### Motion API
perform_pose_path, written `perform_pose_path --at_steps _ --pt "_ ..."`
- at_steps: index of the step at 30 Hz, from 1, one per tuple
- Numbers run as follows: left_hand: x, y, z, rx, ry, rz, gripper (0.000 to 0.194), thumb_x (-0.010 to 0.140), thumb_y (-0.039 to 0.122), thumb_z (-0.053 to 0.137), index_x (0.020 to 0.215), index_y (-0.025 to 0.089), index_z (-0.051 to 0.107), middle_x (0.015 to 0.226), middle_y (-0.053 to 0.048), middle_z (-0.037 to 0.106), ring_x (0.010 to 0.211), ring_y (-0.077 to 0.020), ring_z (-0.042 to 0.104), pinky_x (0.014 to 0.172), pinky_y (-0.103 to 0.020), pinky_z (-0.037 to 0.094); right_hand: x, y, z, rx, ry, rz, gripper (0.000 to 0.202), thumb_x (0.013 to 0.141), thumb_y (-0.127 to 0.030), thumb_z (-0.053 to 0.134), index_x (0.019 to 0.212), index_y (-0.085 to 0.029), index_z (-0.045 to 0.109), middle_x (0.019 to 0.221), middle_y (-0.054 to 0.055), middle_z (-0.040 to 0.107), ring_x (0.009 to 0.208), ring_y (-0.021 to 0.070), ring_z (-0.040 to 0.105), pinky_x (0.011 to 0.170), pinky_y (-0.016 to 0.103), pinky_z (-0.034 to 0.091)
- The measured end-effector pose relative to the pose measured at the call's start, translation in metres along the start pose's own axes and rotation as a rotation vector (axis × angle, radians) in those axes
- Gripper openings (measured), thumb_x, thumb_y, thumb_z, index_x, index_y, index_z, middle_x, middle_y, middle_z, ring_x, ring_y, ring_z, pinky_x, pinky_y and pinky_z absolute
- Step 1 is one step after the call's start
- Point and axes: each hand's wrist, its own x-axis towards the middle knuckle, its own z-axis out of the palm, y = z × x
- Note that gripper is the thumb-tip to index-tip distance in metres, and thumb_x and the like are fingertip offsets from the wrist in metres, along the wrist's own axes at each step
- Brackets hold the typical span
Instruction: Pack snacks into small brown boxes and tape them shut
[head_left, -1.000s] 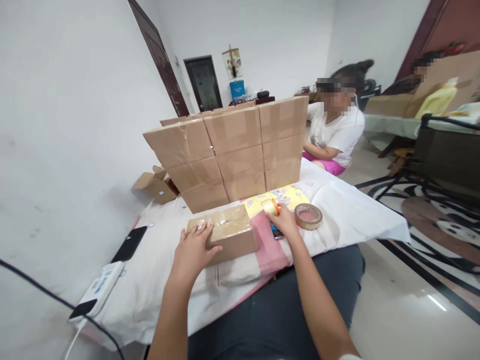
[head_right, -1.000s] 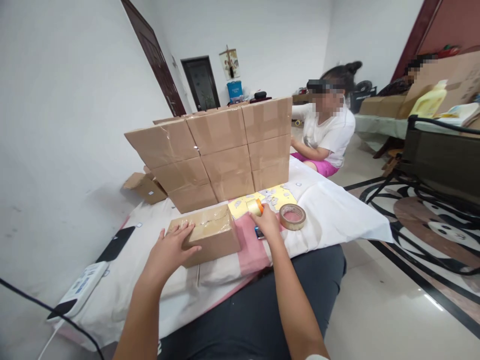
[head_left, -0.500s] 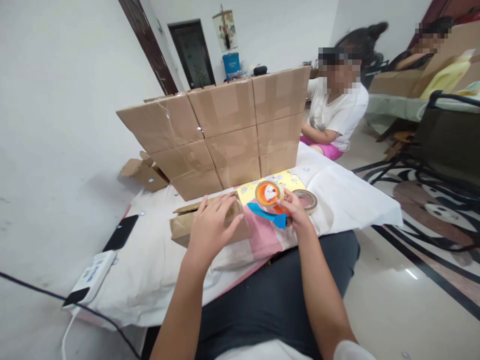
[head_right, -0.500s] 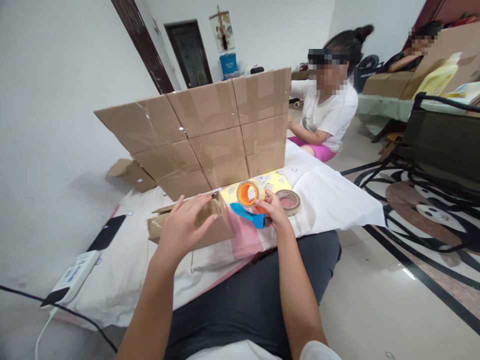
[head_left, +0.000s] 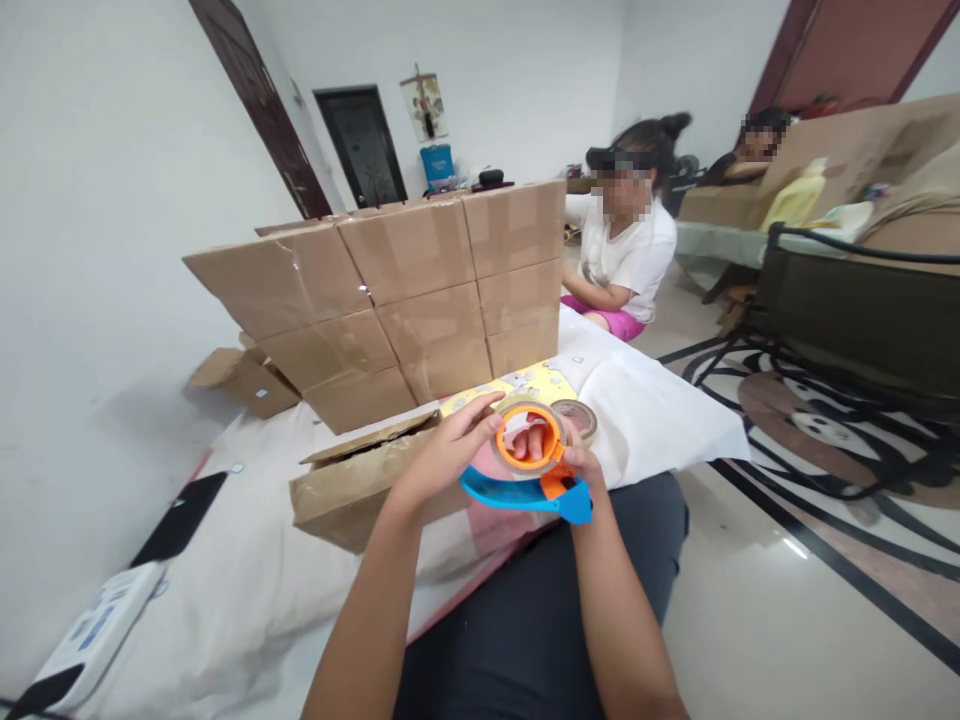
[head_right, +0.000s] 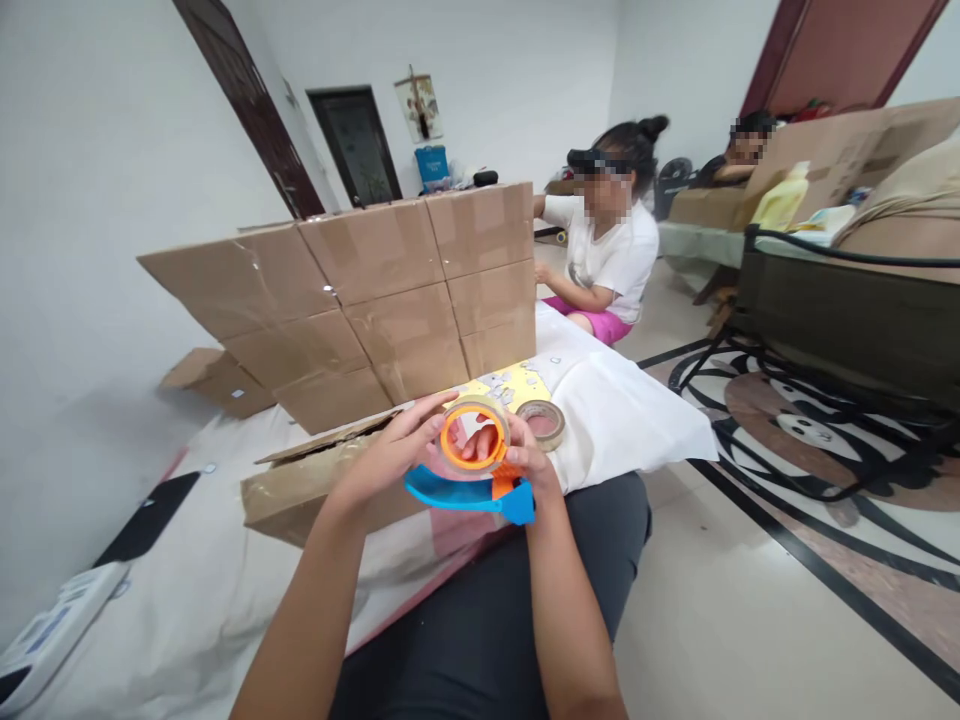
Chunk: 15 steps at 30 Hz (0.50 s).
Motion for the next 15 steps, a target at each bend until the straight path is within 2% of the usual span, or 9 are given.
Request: perform_pose_path --at_steps 3,5,7,8,10,11,13,14,15 --pt "-0.003 -0.008 0.009 -0.093 0.019 0.019 0.049 0.098 0.047 0.046 0.139 0.022 0.054 0.135 -0.008 0.064 0.126 -0.0236 0.058 0.105 -0.037 0.048 -0.004 0.004 0.007 -0.193 0.035 0.085 0.085 0.084 -0.072 0.008 0.129 -0.015 0.053 0.084 0.015 0.066 0.088 0.0315 0.066 0.078 0.043 0.051" --pt "-0.006 -0.009 0.013 -0.128 0.001 0.005 0.049 0.099 0.045 0.044 0.143 0.022 0.05 0.13 -0.009 0.067 0.119 -0.0226 0.062 0.1 -0.037 0.052 -0.005 0.005 0.009 -0.281 0.033 0.128 0.083 0.088 -0.067 0.003 0.126 -0.013 0.055 0.076 0.015 0.064 0.084 0.0315 0.066 0.079 0.043 0.05" --pt "-0.013 -0.001 0.016 -0.078 0.058 0.009 0.048 0.099 0.043 0.045 0.142 0.022 0.05 0.131 -0.01 0.066 0.118 -0.023 0.062 0.1 -0.038 0.052 -0.005 0.006 0.009 -0.294 0.015 0.122 0.086 0.089 -0.065 -0.003 0.115 -0.013 0.061 0.064 0.012 0.059 0.077 0.0309 0.064 0.081 0.044 0.049" --pt "-0.018 0.008 0.016 -0.012 0.123 0.048 0.044 0.1 0.041 0.046 0.138 0.022 0.054 0.131 -0.011 0.066 0.119 -0.0236 0.062 0.101 -0.039 0.051 -0.005 0.006 0.007 -0.276 0.028 0.109 0.089 0.089 -0.064 -0.007 0.107 -0.014 0.063 0.06 0.011 0.056 0.073 0.0298 0.063 0.081 0.045 0.049" --pt "-0.035 0.036 0.013 0.154 0.229 0.227 0.033 0.101 0.037 0.044 0.122 0.022 0.066 0.124 -0.011 0.069 0.117 -0.0241 0.062 0.102 -0.04 0.049 -0.004 0.005 0.004 -0.191 0.073 0.071 0.091 0.087 -0.066 -0.013 0.088 -0.019 0.064 0.057 0.01 0.054 0.067 0.0273 0.061 0.082 0.046 0.05" --pt "-0.046 0.053 0.011 0.212 0.212 0.369 0.033 0.102 0.034 0.041 0.111 0.023 0.07 0.116 -0.01 0.072 0.11 -0.023 0.065 0.1 -0.04 0.05 -0.003 0.004 0.003 -0.121 0.106 0.046 0.088 0.086 -0.068 -0.012 0.08 -0.022 0.062 0.058 0.009 0.054 0.066 0.0265 0.06 0.082 0.046 0.051" --pt "-0.072 0.091 0.005 0.192 -0.009 0.645 0.039 0.104 0.031 0.035 0.101 0.025 0.073 0.101 -0.005 0.076 0.099 -0.0194 0.069 0.095 -0.035 0.053 0.0 0.0 0.002 0.084 0.178 -0.022 0.077 0.086 -0.076 0.003 0.07 -0.025 0.058 0.059 0.008 0.056 0.069 0.0269 0.062 0.081 0.046 0.052" --pt "-0.086 0.108 0.003 0.164 -0.072 0.715 0.041 0.105 0.033 0.033 0.102 0.025 0.073 0.1 -0.004 0.077 0.098 -0.0183 0.07 0.094 -0.033 0.054 0.002 -0.002 0.003 0.221 0.218 -0.058 0.07 0.086 -0.079 0.017 0.068 -0.025 0.058 0.06 0.008 0.058 0.072 0.028 0.063 0.081 0.046 0.053" --pt "-0.101 0.123 0.0 0.173 -0.063 0.733 0.041 0.105 0.035 0.033 0.101 0.026 0.074 0.097 -0.002 0.077 0.098 -0.0178 0.07 0.093 -0.032 0.054 0.003 -0.004 0.004 0.358 0.266 -0.088 0.061 0.085 -0.078 0.031 0.068 -0.026 0.059 0.062 0.008 0.06 0.076 0.0292 0.065 0.081 0.046 0.053"
